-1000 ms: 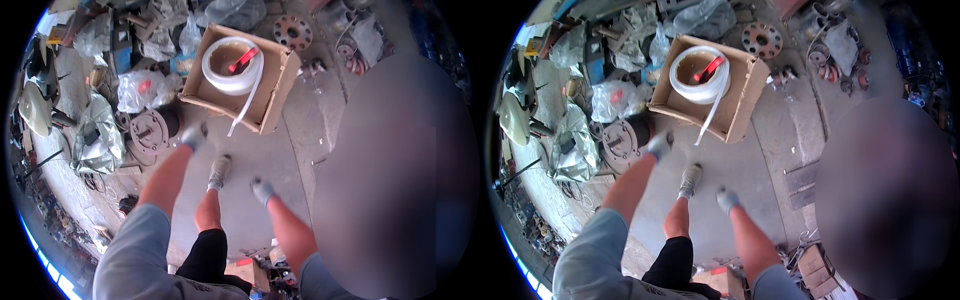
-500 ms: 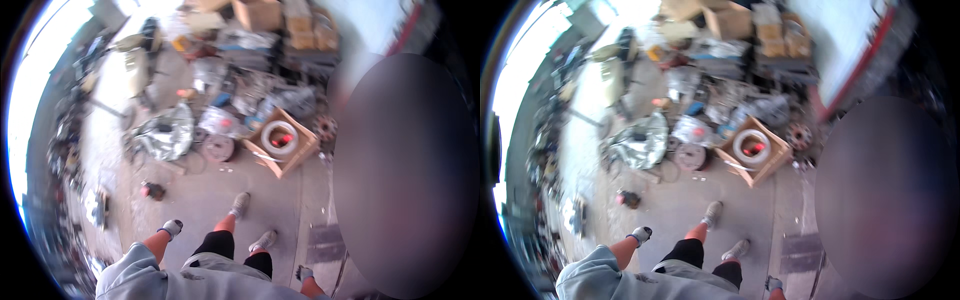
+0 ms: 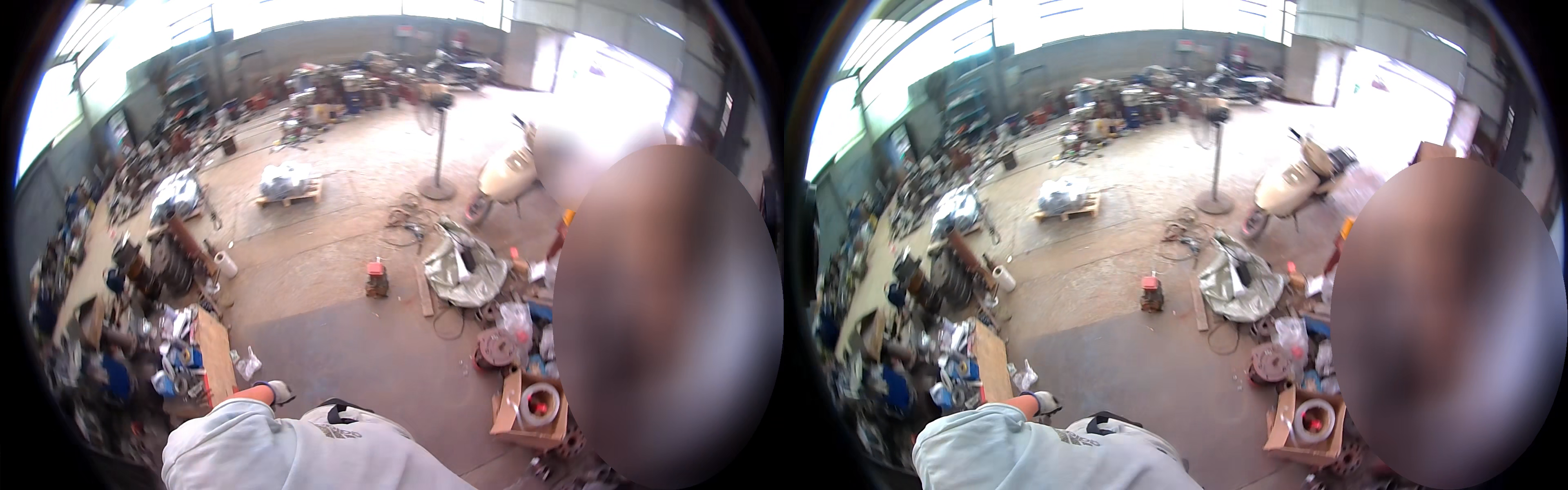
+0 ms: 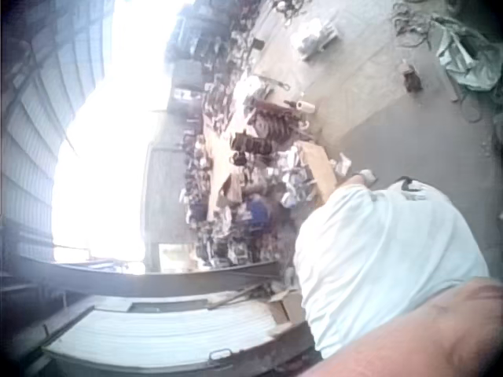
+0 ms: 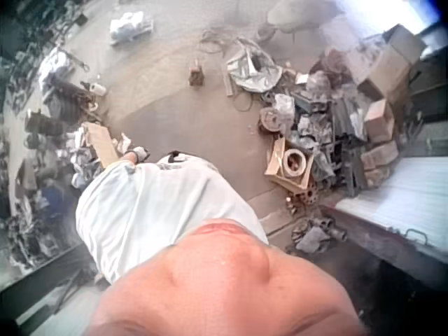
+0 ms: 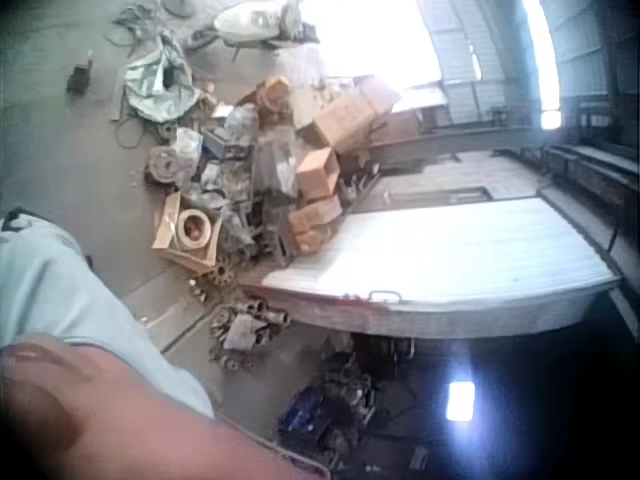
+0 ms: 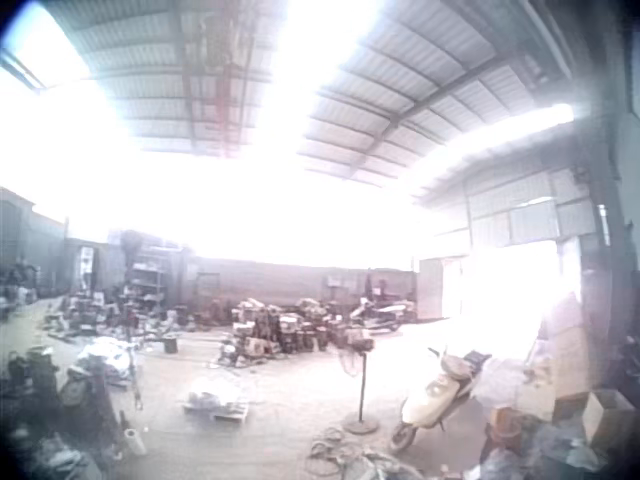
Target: The person secures a plastic-wrapped load on a wooden pallet using white plastic strapping. They thread the strap, pull it tight, and use a red manual strapping tool to crimp and cut the strap. The person then retrieves yellow tape and applies it over the crimped strap ends to reinforce the seal.
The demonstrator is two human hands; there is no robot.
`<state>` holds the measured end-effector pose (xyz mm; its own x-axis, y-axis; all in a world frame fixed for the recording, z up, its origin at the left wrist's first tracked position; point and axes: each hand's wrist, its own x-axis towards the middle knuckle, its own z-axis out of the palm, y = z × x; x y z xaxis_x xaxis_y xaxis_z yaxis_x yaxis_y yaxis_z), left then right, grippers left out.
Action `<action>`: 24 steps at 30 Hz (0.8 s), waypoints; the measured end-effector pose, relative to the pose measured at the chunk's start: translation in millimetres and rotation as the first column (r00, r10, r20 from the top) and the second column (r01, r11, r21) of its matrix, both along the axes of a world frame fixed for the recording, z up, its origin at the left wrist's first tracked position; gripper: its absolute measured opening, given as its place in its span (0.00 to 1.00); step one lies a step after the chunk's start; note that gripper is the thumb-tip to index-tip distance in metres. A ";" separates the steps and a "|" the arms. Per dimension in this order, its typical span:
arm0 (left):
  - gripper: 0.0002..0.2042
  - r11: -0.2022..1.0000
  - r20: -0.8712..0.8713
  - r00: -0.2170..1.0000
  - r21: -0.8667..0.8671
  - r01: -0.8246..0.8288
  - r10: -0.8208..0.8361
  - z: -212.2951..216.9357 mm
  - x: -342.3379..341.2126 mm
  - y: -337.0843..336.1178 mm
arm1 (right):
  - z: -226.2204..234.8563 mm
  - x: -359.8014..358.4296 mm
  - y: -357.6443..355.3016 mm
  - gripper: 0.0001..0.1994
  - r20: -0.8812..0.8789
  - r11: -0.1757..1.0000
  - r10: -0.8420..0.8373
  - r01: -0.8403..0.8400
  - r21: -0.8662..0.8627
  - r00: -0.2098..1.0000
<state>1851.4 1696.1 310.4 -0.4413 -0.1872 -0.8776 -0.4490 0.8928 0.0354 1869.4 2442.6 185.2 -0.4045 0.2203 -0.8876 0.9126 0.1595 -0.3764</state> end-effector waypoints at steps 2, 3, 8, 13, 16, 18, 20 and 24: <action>0.21 1.000 0.043 0.999 -0.008 0.005 -0.005 -21.5 61.1 -45.6 | 13.8 -57.7 -36.2 0.22 -0.036 0.987 0.154 -0.152 0.048 0.987; 0.22 1.000 -0.012 1.000 -0.010 0.016 -0.016 -30.8 92.3 -68.9 | 19.6 -80.5 -54.9 0.24 -0.045 0.974 0.219 -0.215 0.075 0.975; 0.21 0.951 0.040 0.953 0.055 -0.303 0.301 -55.6 158.5 -146.9 | 21.7 -151.7 -131.0 0.31 -0.068 0.849 0.445 -0.397 0.349 0.893; 0.21 0.836 0.130 0.841 0.107 -0.538 0.525 -78.5 158.8 -241.1 | 18.4 -246.4 -209.7 0.41 -0.413 0.685 0.504 -0.060 0.726 0.759; 0.21 0.731 0.215 0.709 -0.034 -0.681 0.671 -79.1 160.7 -312.1 | 43.5 -282.3 -327.4 0.36 -0.528 0.862 0.442 -0.180 0.474 0.725; 0.26 0.989 -0.185 0.980 -0.116 -0.096 0.073 -85.5 176.2 -373.8 | 40.3 -291.9 -410.1 0.24 -0.274 0.911 0.374 -0.295 0.288 0.886; 0.22 0.847 -0.401 0.750 0.156 -0.509 0.525 -78.6 54.3 -386.4 | 78.0 -295.4 -447.5 0.18 -0.141 0.955 0.283 -0.266 0.128 0.949; 0.19 0.823 -0.424 0.711 0.193 -0.534 0.561 -81.5 5.8 -441.0 | 60.9 -309.5 -552.8 0.16 0.040 0.878 0.476 -0.477 0.028 0.878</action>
